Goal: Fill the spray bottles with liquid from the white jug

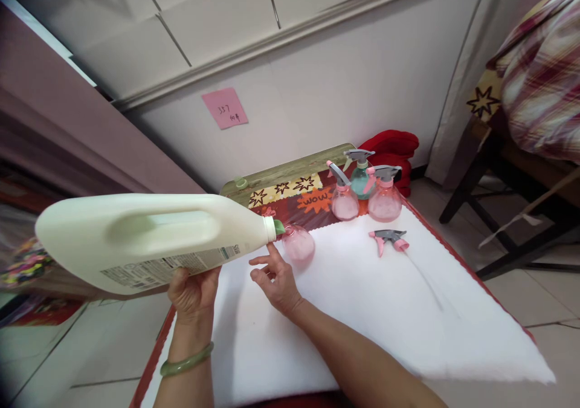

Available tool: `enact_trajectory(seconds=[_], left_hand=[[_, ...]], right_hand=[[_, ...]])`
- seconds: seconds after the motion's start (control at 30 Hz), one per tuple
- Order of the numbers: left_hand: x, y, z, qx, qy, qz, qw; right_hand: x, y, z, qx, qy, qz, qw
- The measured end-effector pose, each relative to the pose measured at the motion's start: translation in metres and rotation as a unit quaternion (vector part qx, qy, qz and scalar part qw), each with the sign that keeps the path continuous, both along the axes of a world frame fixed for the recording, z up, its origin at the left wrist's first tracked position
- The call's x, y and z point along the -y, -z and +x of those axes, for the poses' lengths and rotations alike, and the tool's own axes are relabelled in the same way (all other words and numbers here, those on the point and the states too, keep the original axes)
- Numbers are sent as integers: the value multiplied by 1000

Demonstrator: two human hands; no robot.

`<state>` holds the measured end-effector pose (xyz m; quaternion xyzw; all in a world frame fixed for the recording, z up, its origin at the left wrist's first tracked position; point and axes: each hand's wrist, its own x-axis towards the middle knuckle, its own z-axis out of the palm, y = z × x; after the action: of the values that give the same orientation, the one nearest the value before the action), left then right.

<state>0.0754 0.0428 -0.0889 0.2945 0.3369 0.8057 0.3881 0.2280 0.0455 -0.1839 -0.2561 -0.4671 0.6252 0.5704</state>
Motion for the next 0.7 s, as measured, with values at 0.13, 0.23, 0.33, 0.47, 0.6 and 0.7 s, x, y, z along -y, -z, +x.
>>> enact_trajectory(seconds=[0.13, 0.23, 0.33, 0.47, 0.6, 0.7], left_hand=[[0, -1, 1, -1, 6, -1, 1000], [0, -2, 1, 0, 7, 1, 1000], [0, -2, 2, -3, 9, 2, 1000], [0, -2, 2, -9, 12, 4, 1000], [0, -3, 2, -5, 10, 4, 1000], [0, -4, 3, -2, 9, 3, 1000]], right_hand=[[0, 0, 0, 1, 2, 2, 1000], [0, 0, 0, 1, 3, 0, 1000], [0, 0, 0, 0, 6, 1, 1000], [0, -2, 0, 1, 6, 3, 1000], [0, -2, 1, 1, 5, 1, 1000], [1, -2, 1, 2, 7, 3, 1000]])
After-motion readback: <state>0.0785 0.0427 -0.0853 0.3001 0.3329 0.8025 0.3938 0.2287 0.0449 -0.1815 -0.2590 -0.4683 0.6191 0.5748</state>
